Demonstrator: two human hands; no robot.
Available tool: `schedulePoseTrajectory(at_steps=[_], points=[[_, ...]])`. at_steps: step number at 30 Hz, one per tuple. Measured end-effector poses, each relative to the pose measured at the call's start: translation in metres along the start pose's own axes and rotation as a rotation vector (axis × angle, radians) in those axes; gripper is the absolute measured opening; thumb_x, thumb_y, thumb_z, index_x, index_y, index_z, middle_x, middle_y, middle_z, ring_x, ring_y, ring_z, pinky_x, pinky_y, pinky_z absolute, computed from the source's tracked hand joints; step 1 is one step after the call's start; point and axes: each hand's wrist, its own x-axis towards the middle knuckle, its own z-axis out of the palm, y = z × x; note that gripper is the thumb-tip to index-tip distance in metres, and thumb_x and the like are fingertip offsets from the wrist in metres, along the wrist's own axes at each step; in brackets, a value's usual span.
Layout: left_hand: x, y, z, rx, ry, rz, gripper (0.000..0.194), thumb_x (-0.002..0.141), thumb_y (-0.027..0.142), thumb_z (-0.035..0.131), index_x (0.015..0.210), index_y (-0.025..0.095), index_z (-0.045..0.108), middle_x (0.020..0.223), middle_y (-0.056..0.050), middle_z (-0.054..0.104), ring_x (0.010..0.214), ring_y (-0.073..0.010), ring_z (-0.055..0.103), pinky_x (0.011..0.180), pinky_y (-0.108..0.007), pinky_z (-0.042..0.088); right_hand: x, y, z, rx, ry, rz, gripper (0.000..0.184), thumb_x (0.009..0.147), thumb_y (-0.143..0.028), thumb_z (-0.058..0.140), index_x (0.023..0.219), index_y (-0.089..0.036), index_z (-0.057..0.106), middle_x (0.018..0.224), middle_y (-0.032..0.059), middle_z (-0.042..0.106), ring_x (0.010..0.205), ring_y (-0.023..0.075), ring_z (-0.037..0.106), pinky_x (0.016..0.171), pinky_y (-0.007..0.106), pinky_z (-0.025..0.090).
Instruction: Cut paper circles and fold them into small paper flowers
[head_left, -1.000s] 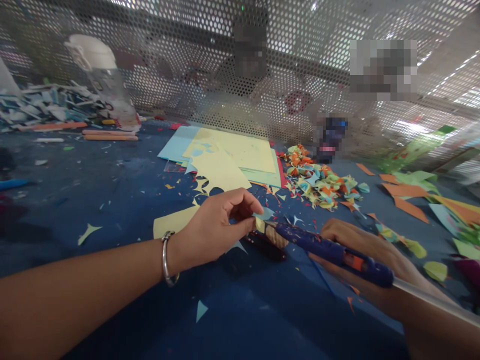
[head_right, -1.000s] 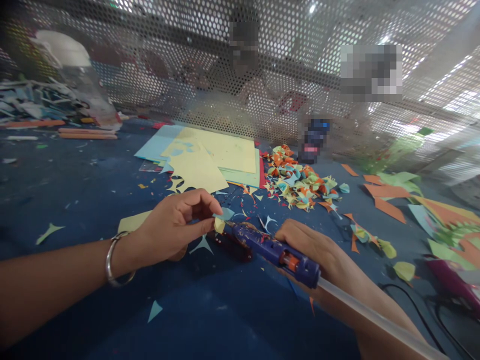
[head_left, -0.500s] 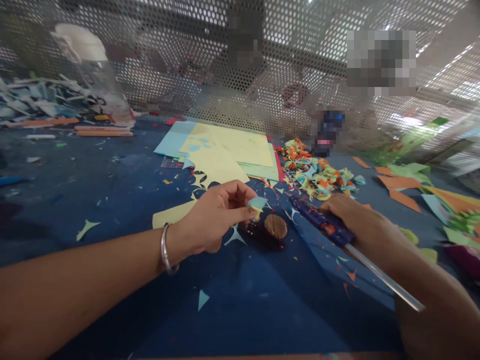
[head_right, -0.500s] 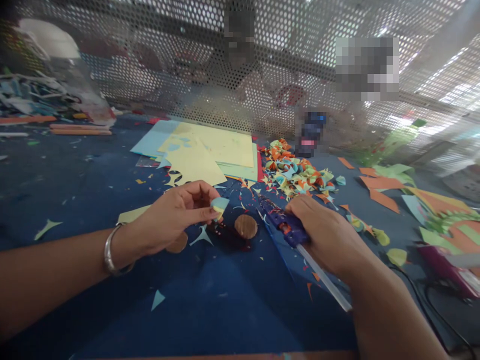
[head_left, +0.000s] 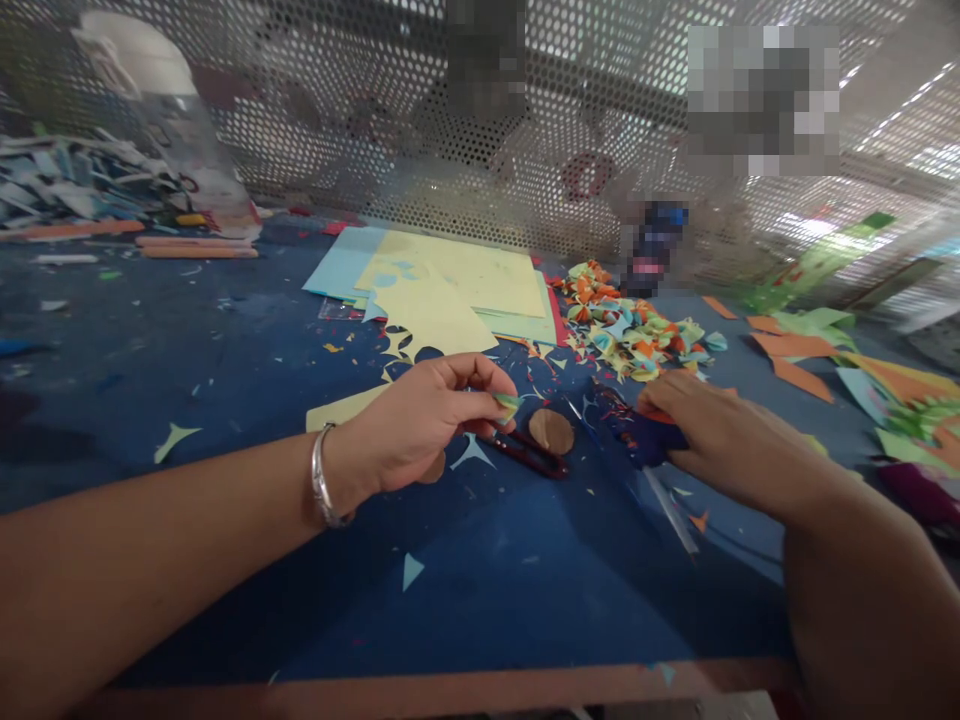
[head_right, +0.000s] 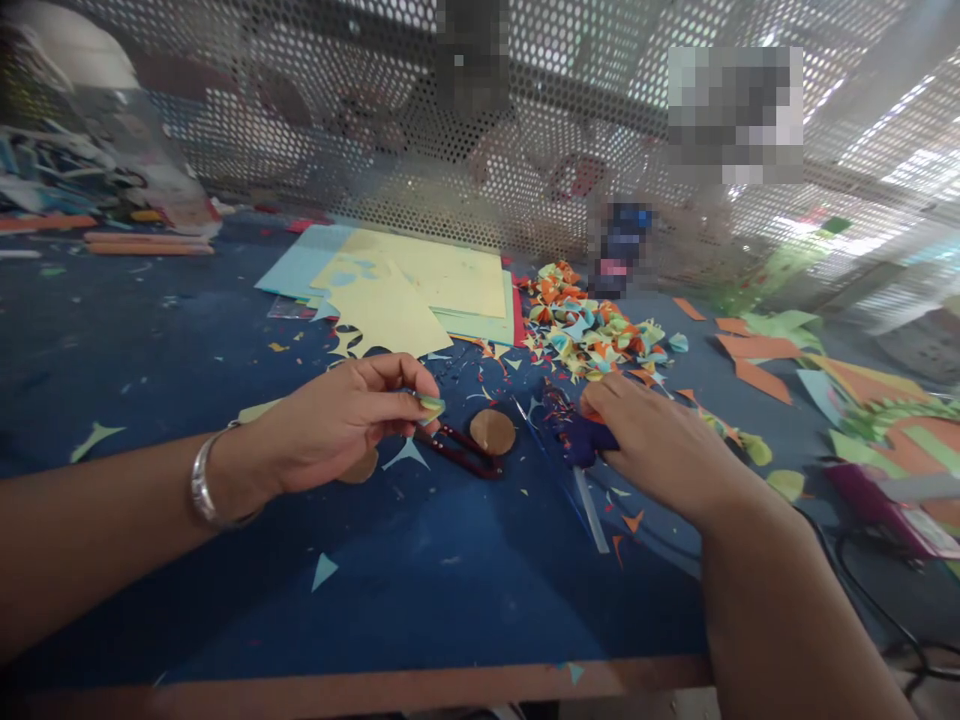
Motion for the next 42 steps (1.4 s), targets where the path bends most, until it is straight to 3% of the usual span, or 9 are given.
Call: schedulePoseTrajectory(at_steps=[4,11,14,17,22,28,33,42], points=[[-0.001,-0.001,0.001,-0.021,-0.01,-0.022,0.014,0.072,0.008,0.074,0.08,0.016,0.066,0.074,0.004,0.062,0.067,-0.0077,0.061,0.064,-0.02,0.046,-0.001,-0.001,-0.002,0.004,-0.034,-0.008,0.022,0.076,-0.008,0.051,0.094,-0.019,0.056,0.101,0.0116,0.063,0.096,0.0301,0.064,0.081,0.042,0.046],[-0.003,0.0,0.005,0.04,-0.005,0.01,0.014,0.073,0.009,0.074,0.082,0.016,0.066,0.076,0.004,0.063,0.067,-0.0068,0.059,0.063,-0.019,0.045,-0.007,0.01,0.001,0.078,-0.061,-0.08,0.042,0.083,-0.019,0.053,0.125,-0.013,0.059,0.127,0.02,0.063,0.118,0.0351,0.061,0.102,0.052,0.046],[-0.006,0.002,0.008,0.125,0.005,0.037,0.015,0.075,0.01,0.074,0.085,0.017,0.066,0.073,0.004,0.063,0.065,-0.0071,0.058,0.064,-0.021,0.046,-0.008,0.006,-0.002,0.143,0.077,-0.126,0.042,0.087,-0.032,0.057,0.125,-0.015,0.061,0.123,0.0192,0.066,0.115,0.0365,0.063,0.099,0.054,0.048],[-0.009,0.001,0.01,0.227,-0.002,0.06,0.013,0.078,0.013,0.074,0.086,0.019,0.065,0.069,0.004,0.064,0.066,-0.0094,0.06,0.064,-0.022,0.046,-0.007,-0.015,-0.008,0.205,0.232,-0.119,0.036,0.091,-0.037,0.057,0.122,-0.019,0.063,0.119,0.0163,0.068,0.112,0.0355,0.064,0.097,0.053,0.05],[-0.009,-0.007,0.011,0.37,-0.067,0.198,0.015,0.08,0.022,0.075,0.089,0.019,0.063,0.072,0.002,0.066,0.066,-0.0118,0.06,0.061,-0.024,0.044,0.0,-0.064,-0.01,0.456,0.411,-0.18,0.02,0.095,-0.038,0.064,0.107,-0.023,0.068,0.096,0.005,0.072,0.082,0.0198,0.069,0.075,0.033,0.054],[-0.014,-0.012,0.015,0.47,-0.118,0.293,0.017,0.083,0.026,0.073,0.092,0.02,0.06,0.077,0.002,0.063,0.066,-0.0114,0.058,0.06,-0.023,0.046,0.009,-0.089,0.001,0.658,0.402,-0.224,0.018,0.094,-0.036,0.067,0.091,-0.019,0.07,0.082,0.0022,0.07,0.072,0.014,0.064,0.068,0.026,0.05],[-0.018,-0.014,0.017,0.506,-0.13,0.372,0.014,0.086,0.019,0.068,0.095,0.021,0.058,0.085,0.002,0.062,0.068,-0.0095,0.059,0.063,-0.022,0.048,0.01,-0.093,0.004,0.727,0.388,-0.228,0.016,0.096,-0.025,0.064,0.084,-0.018,0.071,0.075,-0.0002,0.067,0.067,0.011,0.06,0.064,0.023,0.046],[-0.018,-0.016,0.018,0.42,-0.124,0.372,0.024,0.082,0.019,0.071,0.1,0.02,0.054,0.092,0.001,0.06,0.069,-0.0093,0.06,0.066,-0.024,0.051,0.008,-0.093,0.009,0.739,0.413,-0.199,0.015,0.095,-0.028,0.066,0.082,-0.022,0.071,0.074,-0.0018,0.068,0.067,0.0118,0.06,0.064,0.024,0.046]])
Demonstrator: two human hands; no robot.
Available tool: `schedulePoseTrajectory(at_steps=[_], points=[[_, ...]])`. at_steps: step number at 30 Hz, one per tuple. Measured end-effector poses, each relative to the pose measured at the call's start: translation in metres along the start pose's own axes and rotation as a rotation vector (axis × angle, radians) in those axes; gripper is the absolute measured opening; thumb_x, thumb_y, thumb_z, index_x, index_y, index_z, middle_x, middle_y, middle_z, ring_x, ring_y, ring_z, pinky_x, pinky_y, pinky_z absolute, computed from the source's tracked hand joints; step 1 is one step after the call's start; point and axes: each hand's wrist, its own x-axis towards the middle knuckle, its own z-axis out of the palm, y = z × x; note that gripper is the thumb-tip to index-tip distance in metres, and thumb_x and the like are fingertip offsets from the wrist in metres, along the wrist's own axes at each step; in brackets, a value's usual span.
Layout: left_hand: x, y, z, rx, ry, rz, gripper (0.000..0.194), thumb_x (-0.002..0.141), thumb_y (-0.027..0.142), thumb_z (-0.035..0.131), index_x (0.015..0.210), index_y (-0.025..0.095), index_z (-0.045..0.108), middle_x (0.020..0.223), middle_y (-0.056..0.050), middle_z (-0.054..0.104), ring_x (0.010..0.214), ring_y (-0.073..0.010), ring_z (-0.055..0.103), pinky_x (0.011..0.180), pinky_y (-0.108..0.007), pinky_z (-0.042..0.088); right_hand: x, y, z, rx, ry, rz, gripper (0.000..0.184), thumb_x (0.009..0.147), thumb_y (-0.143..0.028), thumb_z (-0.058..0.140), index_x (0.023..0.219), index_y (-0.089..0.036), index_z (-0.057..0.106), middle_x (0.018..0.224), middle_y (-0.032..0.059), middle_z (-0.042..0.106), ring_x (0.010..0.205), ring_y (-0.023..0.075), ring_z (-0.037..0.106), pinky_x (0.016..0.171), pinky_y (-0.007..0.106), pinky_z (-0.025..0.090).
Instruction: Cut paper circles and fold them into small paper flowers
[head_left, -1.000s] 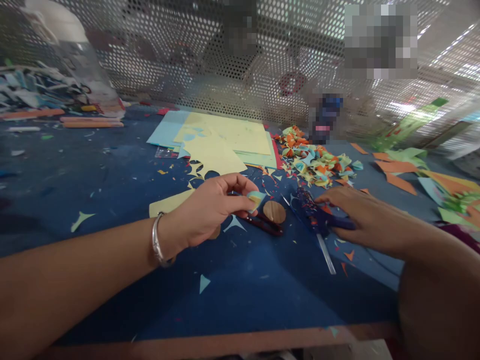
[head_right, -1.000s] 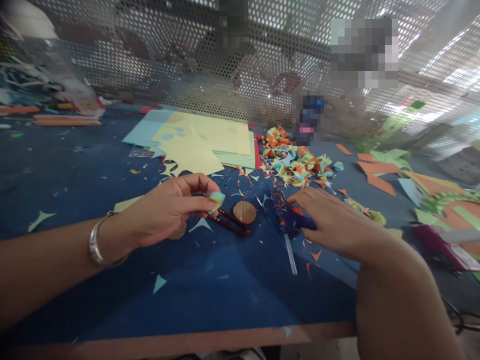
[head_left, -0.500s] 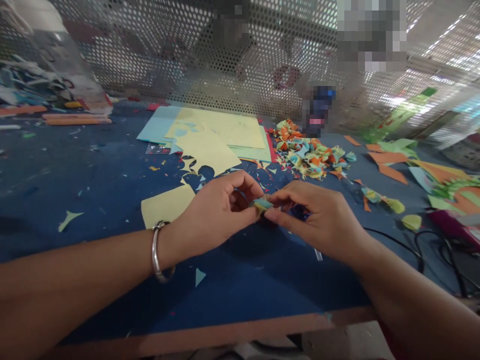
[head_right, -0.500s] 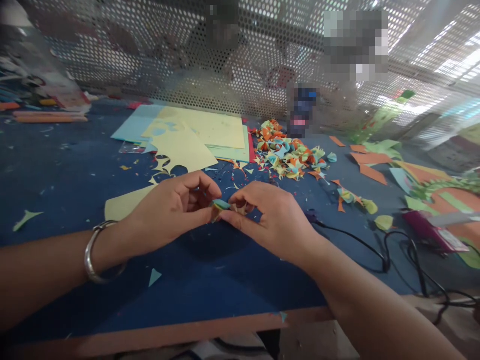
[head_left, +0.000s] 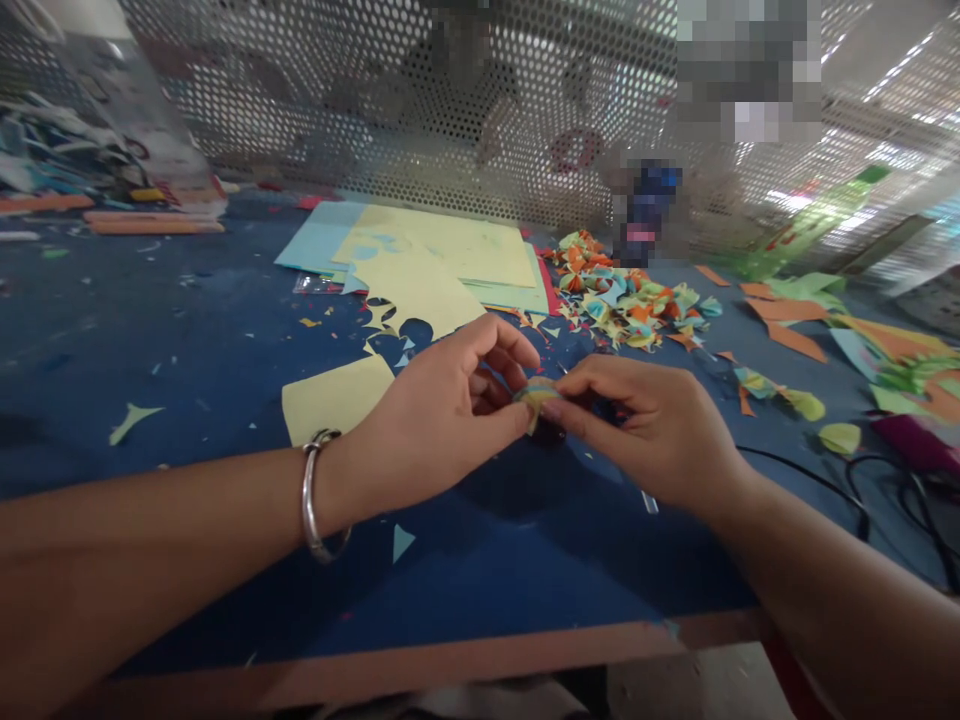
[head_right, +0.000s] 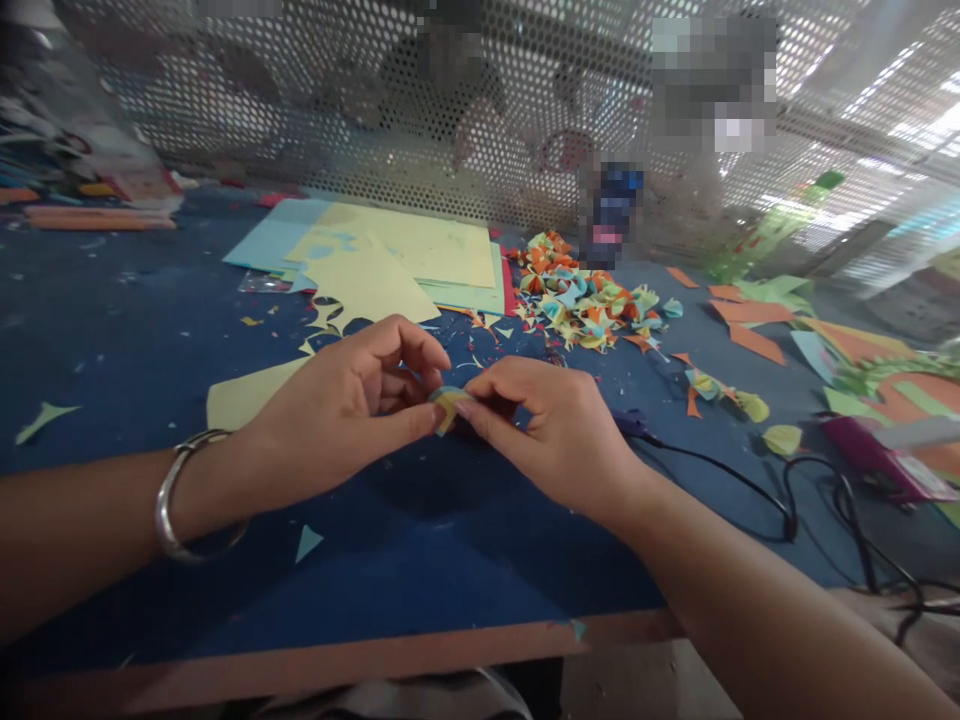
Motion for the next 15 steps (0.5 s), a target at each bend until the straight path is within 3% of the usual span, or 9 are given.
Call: schedulePoseTrajectory(at_steps=[7,15], points=[[0.0005,0.001,-0.0008,-0.142,-0.044,-0.033,0.039,0.075,0.012,0.071,0.107,0.022,0.051,0.096,-0.001,0.062,0.073,-0.0109,0.064,0.072,-0.027,0.054,-0.0036,0.0016,0.0001,-0.027,0.024,-0.012,0.013,0.095,-0.025,0.066,0.083,-0.022,0.072,0.076,-0.0013,0.069,0.067,0.0119,0.061,0.063,0.024,0.045],[-0.0007,-0.003,-0.0037,0.06,-0.031,0.053,0.034,0.082,0.015,0.071,0.111,0.022,0.055,0.09,-0.001,0.065,0.082,-0.0143,0.066,0.075,-0.027,0.053,-0.0036,-0.0011,0.0024,-0.022,-0.01,-0.057,0.016,0.095,-0.022,0.063,0.079,-0.02,0.068,0.074,-0.001,0.067,0.067,0.0117,0.06,0.064,0.024,0.046]])
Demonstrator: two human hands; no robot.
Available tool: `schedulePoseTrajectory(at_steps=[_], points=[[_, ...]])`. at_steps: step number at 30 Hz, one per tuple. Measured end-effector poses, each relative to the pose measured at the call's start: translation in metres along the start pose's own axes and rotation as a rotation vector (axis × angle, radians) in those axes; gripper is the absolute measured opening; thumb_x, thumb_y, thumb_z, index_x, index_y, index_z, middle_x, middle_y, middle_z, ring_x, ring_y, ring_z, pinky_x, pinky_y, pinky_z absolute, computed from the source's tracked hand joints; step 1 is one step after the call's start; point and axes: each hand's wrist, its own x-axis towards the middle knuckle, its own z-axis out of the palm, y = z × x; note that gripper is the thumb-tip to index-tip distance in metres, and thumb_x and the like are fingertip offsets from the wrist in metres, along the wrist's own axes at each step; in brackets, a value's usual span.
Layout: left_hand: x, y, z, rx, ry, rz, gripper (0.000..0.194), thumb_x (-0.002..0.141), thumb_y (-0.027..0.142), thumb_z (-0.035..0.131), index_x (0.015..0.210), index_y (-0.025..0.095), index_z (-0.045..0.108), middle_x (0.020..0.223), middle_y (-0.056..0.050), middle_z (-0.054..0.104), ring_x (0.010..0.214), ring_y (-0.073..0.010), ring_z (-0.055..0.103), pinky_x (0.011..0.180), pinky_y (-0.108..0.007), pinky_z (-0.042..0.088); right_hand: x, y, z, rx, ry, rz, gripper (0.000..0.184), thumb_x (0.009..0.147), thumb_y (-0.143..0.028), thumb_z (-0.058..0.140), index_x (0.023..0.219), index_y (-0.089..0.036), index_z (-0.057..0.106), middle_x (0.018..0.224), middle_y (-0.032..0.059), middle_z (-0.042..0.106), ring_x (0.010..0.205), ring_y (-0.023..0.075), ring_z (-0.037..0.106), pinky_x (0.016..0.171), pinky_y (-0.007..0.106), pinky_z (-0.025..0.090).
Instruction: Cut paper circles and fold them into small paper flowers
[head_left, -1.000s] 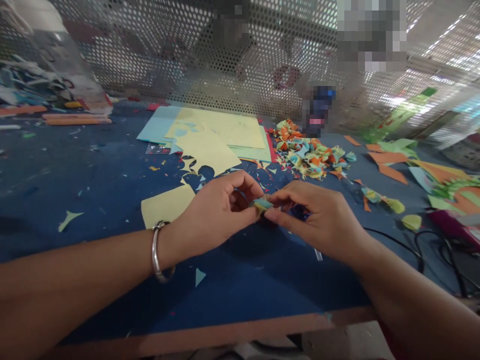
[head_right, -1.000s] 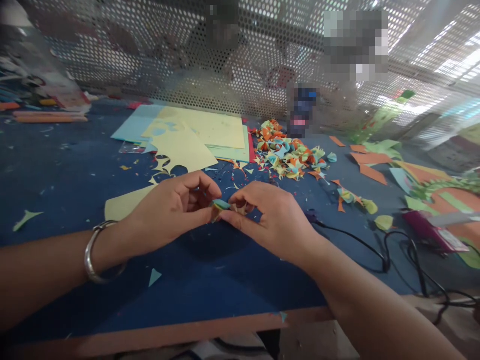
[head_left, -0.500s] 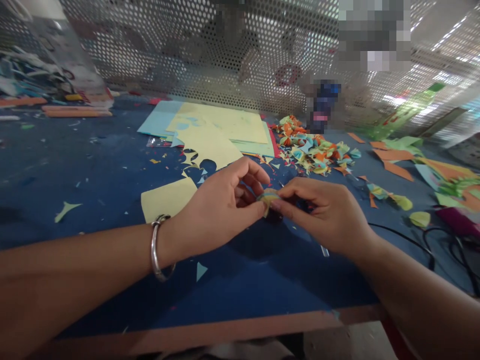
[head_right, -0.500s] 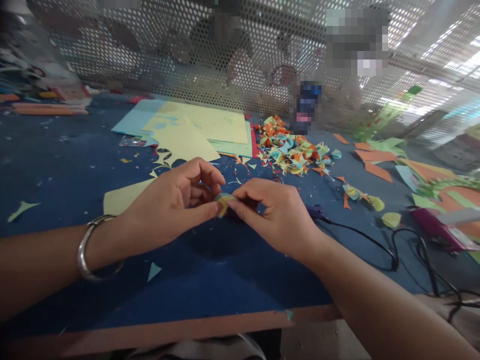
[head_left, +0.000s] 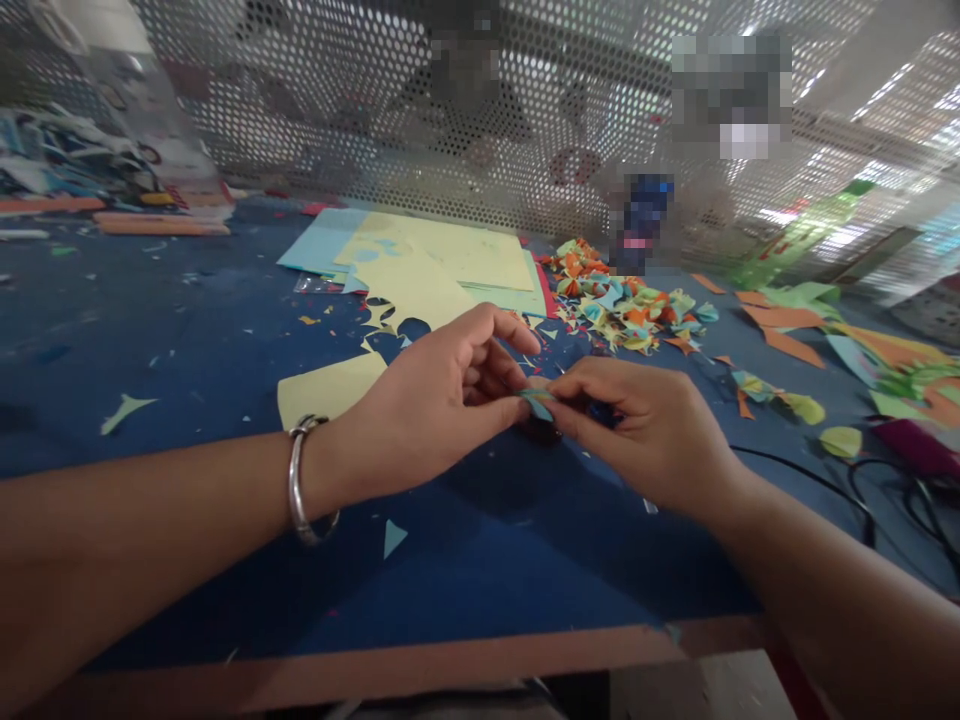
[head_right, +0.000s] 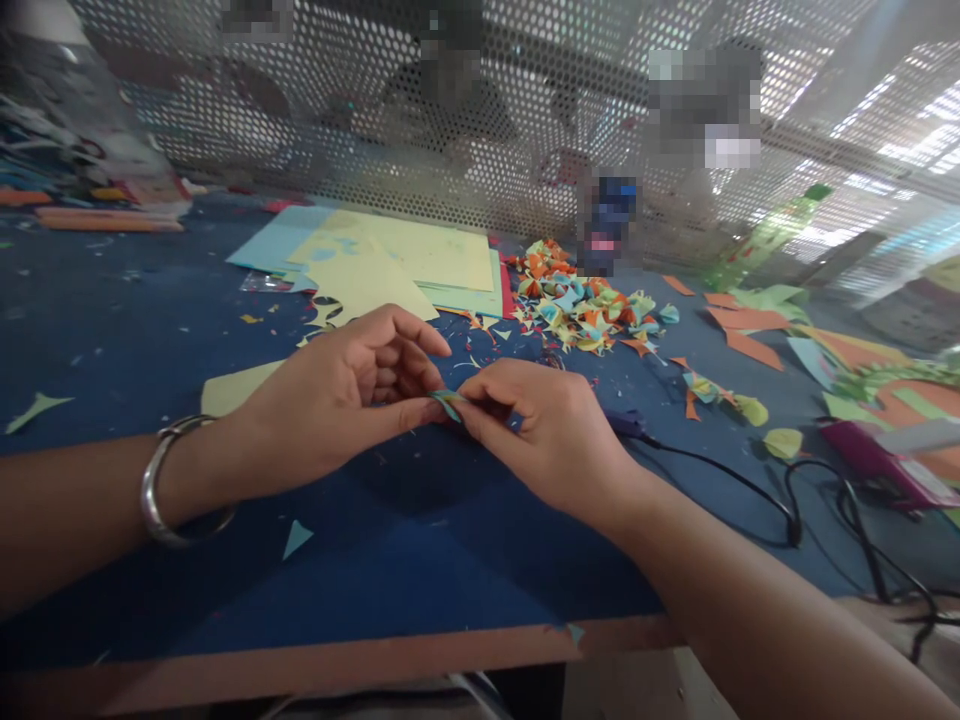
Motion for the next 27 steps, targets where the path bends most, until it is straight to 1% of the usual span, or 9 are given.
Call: schedulePoseTrajectory(at_steps=[3,6,8,11,15,18,21,24,27], points=[[0.0,0.002,-0.003,0.116,0.015,0.036,0.03,0.084,0.016,0.069,0.109,0.022,0.055,0.09,0.0,0.065,0.082,-0.0143,0.065,0.075,-0.027,0.051,0.0,-0.001,0.0,0.011,-0.009,-0.006,0.016,0.096,-0.021,0.06,0.083,-0.019,0.069,0.076,-0.0006,0.067,0.069,0.0119,0.061,0.066,0.024,0.047],[0.001,0.002,-0.005,0.205,0.025,0.071,0.027,0.086,0.016,0.066,0.11,0.021,0.055,0.089,0.0,0.065,0.081,-0.0141,0.065,0.073,-0.027,0.05,-0.001,-0.001,-0.001,0.021,-0.019,0.01,0.019,0.1,-0.027,0.057,0.088,-0.021,0.07,0.079,0.0,0.069,0.071,0.0127,0.063,0.068,0.025,0.049],[0.001,0.001,-0.005,0.218,0.022,0.076,0.025,0.086,0.015,0.065,0.109,0.021,0.055,0.088,0.0,0.064,0.08,-0.0141,0.065,0.072,-0.027,0.049,-0.002,0.0,0.0,0.021,-0.016,0.009,0.016,0.099,-0.029,0.059,0.09,-0.021,0.071,0.081,0.0,0.07,0.073,0.0131,0.064,0.069,0.026,0.049],[0.003,0.0,-0.004,0.178,0.02,0.051,0.02,0.086,0.015,0.066,0.103,0.02,0.057,0.088,0.0,0.063,0.079,-0.014,0.064,0.073,-0.027,0.049,-0.002,0.0,0.002,0.003,-0.001,-0.01,0.013,0.097,-0.025,0.061,0.089,-0.021,0.071,0.08,0.0,0.07,0.071,0.0133,0.064,0.069,0.026,0.049],[0.005,0.0,0.0,0.028,0.035,-0.036,0.019,0.084,0.015,0.069,0.098,0.019,0.057,0.085,0.0,0.062,0.076,-0.0131,0.063,0.069,-0.026,0.049,-0.002,-0.001,0.004,-0.043,0.05,-0.024,0.014,0.096,-0.022,0.062,0.085,-0.021,0.07,0.076,-0.0006,0.068,0.068,0.0128,0.063,0.067,0.026,0.048],[0.005,0.001,0.002,-0.099,0.086,-0.112,0.023,0.083,0.015,0.073,0.1,0.019,0.058,0.082,0.002,0.064,0.076,-0.0124,0.064,0.073,-0.026,0.051,-0.003,-0.002,0.004,-0.102,0.111,-0.049,0.014,0.096,-0.021,0.062,0.085,-0.021,0.071,0.074,0.0,0.068,0.067,0.0131,0.063,0.066,0.026,0.048],[0.006,0.002,0.002,-0.311,0.12,-0.283,0.014,0.088,0.02,0.071,0.093,0.016,0.059,0.081,0.0,0.068,0.076,-0.0125,0.068,0.076,-0.026,0.054,-0.005,-0.002,0.005,-0.196,0.182,-0.12,0.014,0.096,-0.02,0.06,0.086,-0.021,0.069,0.075,0.0021,0.069,0.069,0.0155,0.065,0.068,0.029,0.049],[0.007,0.002,0.002,-0.521,0.12,-0.459,0.018,0.092,0.026,0.071,0.083,0.014,0.06,0.081,-0.002,0.07,0.075,-0.0117,0.07,0.078,-0.025,0.056,-0.006,-0.001,0.006,-0.283,0.203,-0.19,0.012,0.097,-0.019,0.059,0.089,-0.022,0.068,0.08,0.0046,0.072,0.075,0.0189,0.067,0.071,0.033,0.051],[0.005,0.003,0.003,-0.644,0.097,-0.509,0.018,0.092,0.024,0.071,0.08,0.013,0.062,0.084,-0.003,0.071,0.079,-0.0113,0.071,0.084,-0.025,0.057,-0.005,0.0,0.01,-0.358,0.212,-0.26,0.01,0.096,-0.016,0.059,0.092,-0.021,0.068,0.083,0.0063,0.074,0.076,0.0199,0.068,0.072,0.034,0.052]])
